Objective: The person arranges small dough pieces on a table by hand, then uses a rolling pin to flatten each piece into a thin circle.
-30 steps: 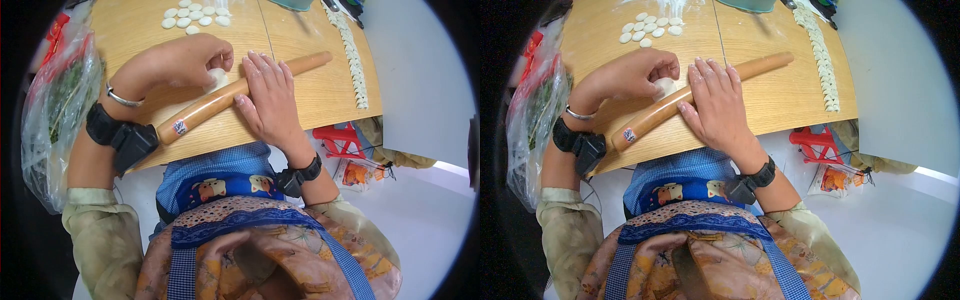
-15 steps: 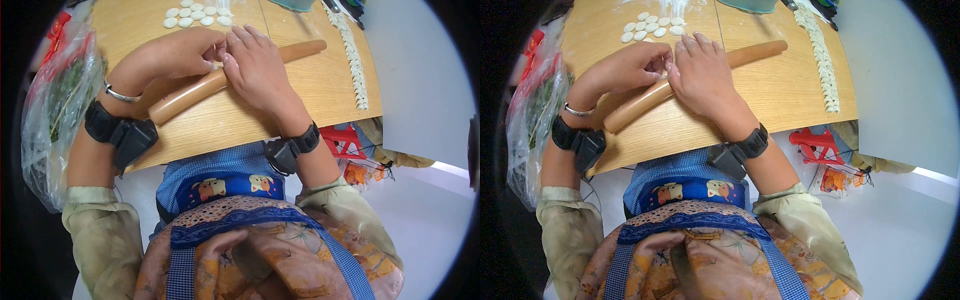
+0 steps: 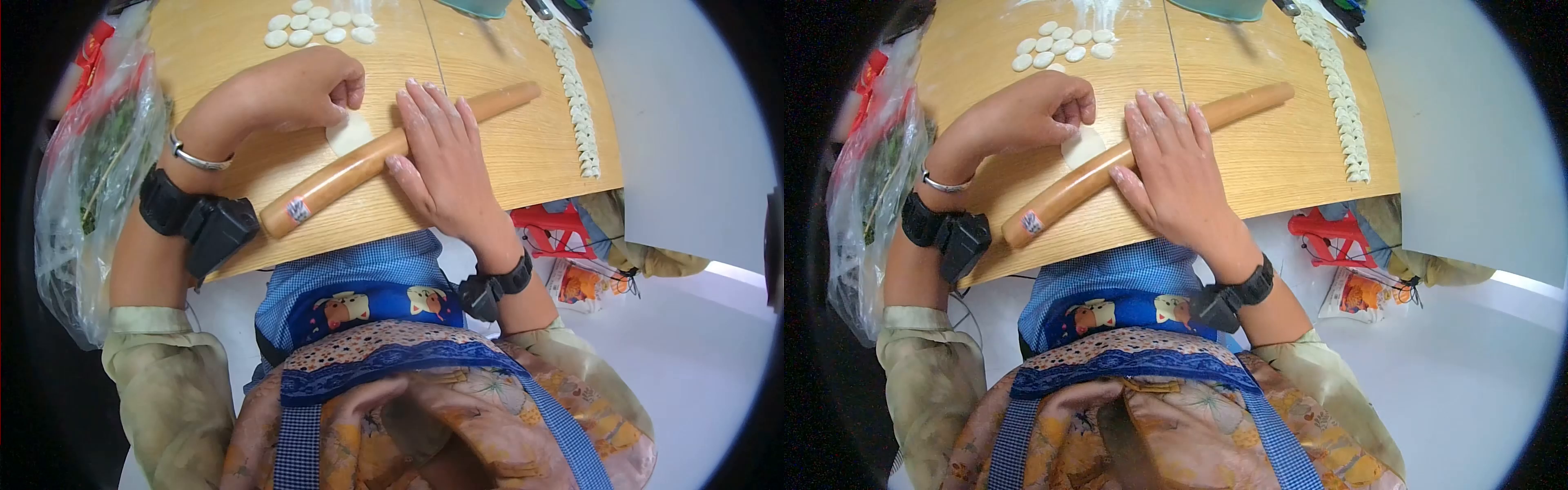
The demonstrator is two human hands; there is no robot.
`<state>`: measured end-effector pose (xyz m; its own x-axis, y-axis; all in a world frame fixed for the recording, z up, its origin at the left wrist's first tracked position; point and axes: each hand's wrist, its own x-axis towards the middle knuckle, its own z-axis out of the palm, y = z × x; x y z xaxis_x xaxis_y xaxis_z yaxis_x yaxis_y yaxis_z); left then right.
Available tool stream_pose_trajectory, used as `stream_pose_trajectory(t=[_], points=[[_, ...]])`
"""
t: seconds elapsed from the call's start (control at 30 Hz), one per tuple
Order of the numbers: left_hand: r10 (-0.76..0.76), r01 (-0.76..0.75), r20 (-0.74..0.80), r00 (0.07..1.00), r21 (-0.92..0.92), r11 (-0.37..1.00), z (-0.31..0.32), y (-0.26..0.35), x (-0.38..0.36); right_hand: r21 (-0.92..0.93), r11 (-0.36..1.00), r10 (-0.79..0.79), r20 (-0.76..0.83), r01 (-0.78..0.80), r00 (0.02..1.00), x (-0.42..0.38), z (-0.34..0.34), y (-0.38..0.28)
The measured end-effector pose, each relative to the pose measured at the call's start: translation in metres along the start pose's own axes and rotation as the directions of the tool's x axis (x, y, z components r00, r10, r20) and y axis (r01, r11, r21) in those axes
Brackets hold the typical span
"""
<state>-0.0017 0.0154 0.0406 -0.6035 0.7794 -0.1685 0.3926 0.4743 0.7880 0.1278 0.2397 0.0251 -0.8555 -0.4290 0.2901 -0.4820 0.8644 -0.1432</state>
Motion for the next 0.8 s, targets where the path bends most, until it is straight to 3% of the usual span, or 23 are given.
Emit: stream_pose_trajectory(t=[0.17,0.23,0.33,0.53,0.8], points=[[-0.016,0.017,0.018,1.000,-0.027,0.999,0.000,0.000,0.001,0.022,0.999,-0.034,-0.024,0.034,0.999,0.039,0.013,0.010],[0.030,-0.030,0.000,1.000,0.044,0.999,0.000,0.002,0.000,0.027,0.999,-0.043,-0.022,0.044,0.999,0.046,0.017,0.012],[0.094,-0.093,-0.015,0.995,0.030,0.995,0.001,-0.001,0.001,0.013,0.999,-0.048,-0.014,0.048,0.999,0.031,0.010,0.010],[0.054,-0.053,-0.010,0.999,0.034,0.998,0.001,0.000,0.001,0.005,1.000,0.030,0.047,-0.031,0.998,-0.026,-0.009,0.004],[0.097,-0.097,-0.008,0.995,-0.004,0.995,-0.005,-0.003,0.004,-0.003,0.996,0.094,0.034,-0.094,0.995,-0.028,-0.007,0.001]])
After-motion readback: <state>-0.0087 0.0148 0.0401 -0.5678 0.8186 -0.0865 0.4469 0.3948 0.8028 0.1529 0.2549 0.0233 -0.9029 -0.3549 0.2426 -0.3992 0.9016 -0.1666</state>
